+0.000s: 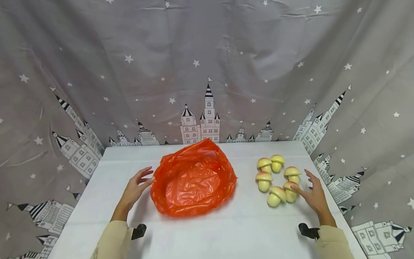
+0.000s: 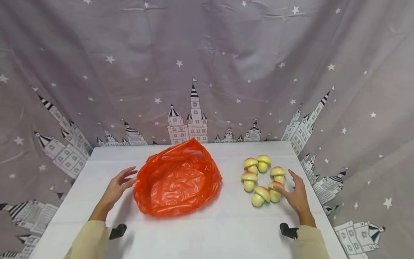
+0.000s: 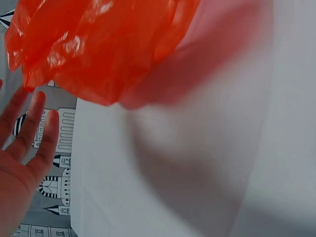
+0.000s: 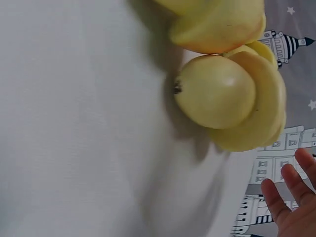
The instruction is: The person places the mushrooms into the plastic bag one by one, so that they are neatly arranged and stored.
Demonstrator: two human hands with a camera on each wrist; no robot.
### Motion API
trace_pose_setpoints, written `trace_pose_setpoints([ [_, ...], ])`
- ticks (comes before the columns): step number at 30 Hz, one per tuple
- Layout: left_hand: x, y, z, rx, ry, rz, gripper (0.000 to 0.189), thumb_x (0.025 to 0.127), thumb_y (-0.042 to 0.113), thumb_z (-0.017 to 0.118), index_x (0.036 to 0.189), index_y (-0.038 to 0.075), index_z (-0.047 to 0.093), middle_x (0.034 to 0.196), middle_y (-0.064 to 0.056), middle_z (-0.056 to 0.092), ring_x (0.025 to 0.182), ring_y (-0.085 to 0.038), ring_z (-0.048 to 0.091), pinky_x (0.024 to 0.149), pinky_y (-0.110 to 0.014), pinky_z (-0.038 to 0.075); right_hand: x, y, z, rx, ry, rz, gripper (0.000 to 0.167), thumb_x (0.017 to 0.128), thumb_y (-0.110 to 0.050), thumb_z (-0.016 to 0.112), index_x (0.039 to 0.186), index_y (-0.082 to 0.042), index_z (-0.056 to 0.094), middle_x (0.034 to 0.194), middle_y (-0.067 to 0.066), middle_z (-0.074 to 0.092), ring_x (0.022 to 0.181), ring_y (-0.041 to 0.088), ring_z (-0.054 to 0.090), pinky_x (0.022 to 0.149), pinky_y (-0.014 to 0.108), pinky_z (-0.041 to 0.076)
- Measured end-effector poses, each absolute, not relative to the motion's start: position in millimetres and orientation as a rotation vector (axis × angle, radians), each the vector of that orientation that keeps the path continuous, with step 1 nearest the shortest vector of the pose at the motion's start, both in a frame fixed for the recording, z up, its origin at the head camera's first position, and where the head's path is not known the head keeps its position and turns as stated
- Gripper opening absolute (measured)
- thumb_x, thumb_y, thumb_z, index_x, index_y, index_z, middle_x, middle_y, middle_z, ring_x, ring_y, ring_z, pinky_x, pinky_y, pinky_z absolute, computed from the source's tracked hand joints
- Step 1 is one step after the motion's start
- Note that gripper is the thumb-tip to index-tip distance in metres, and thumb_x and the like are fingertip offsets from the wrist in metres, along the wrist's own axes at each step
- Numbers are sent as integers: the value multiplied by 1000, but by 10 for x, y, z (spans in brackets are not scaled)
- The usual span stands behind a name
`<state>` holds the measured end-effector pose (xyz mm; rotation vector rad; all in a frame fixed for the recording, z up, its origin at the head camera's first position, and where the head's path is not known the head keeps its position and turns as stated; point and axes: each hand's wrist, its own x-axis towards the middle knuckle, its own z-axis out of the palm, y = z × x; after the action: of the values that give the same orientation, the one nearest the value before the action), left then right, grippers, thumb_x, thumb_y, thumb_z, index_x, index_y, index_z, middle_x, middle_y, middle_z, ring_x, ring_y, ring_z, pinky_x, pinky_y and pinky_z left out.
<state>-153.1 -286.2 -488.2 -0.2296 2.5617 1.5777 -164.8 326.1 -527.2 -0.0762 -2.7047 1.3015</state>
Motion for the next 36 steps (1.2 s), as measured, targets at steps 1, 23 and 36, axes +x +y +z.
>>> trace_pose_setpoints([
  [1, -1525, -2859, -4887, -247, 2555, 1594, 68, 95, 38, 60, 151, 13, 30, 149, -21, 34, 131, -40, 36, 105, -62, 32, -1636, 3246, -5304, -90, -2696, 1327, 90, 84, -28, 75, 150, 1, 22, 145, 33, 27, 130, 50, 29, 98, 61, 32],
  [23, -1513, -2676, -5025, -550, 2707, 1692, 39, 95, 22, 62, 129, 3, 58, 121, -21, 59, 91, -19, 58, 73, -17, 52, -1516, 3131, -5646, -333, -2603, 1630, 65, 90, -22, 69, 143, -1, 38, 144, 25, 37, 123, 35, 42, 71, 2, 38],
  [36, -1551, -2656, -5057, -658, 2645, 1768, 36, 95, 16, 61, 128, 1, 59, 117, -22, 62, 79, -4, 59, 69, -10, 48, -1522, 3137, -5706, -297, -2518, 1656, 57, 91, -13, 68, 139, 5, 42, 136, 25, 43, 87, -20, 43, 73, 3, 43],
])
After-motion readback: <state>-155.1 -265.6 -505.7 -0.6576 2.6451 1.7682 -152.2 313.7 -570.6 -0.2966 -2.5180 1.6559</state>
